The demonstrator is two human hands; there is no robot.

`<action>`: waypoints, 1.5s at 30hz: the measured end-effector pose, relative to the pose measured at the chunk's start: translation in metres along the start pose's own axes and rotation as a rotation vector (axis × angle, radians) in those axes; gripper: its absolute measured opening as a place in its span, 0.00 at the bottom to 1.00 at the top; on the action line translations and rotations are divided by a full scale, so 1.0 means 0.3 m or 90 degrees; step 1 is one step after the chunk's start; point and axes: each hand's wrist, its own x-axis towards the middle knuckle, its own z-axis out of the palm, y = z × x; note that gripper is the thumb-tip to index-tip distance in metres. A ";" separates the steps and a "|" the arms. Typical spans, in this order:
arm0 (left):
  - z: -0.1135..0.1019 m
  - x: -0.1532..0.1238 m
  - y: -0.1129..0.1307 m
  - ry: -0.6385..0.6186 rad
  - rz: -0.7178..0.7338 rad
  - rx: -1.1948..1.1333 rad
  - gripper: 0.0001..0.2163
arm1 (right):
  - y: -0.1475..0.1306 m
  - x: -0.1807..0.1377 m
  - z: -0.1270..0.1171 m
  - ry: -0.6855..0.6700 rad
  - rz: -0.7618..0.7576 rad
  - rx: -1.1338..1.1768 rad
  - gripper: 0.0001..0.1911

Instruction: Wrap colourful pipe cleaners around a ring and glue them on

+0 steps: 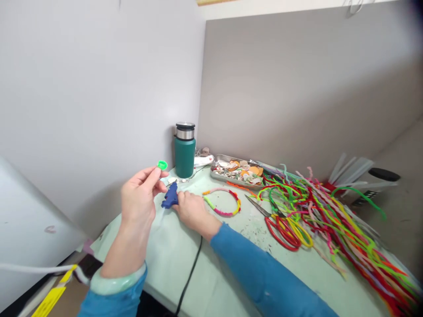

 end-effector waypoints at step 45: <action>0.378 -0.134 -0.342 -0.113 0.059 0.250 0.13 | 0.330 -0.356 -0.218 0.384 0.157 0.392 0.12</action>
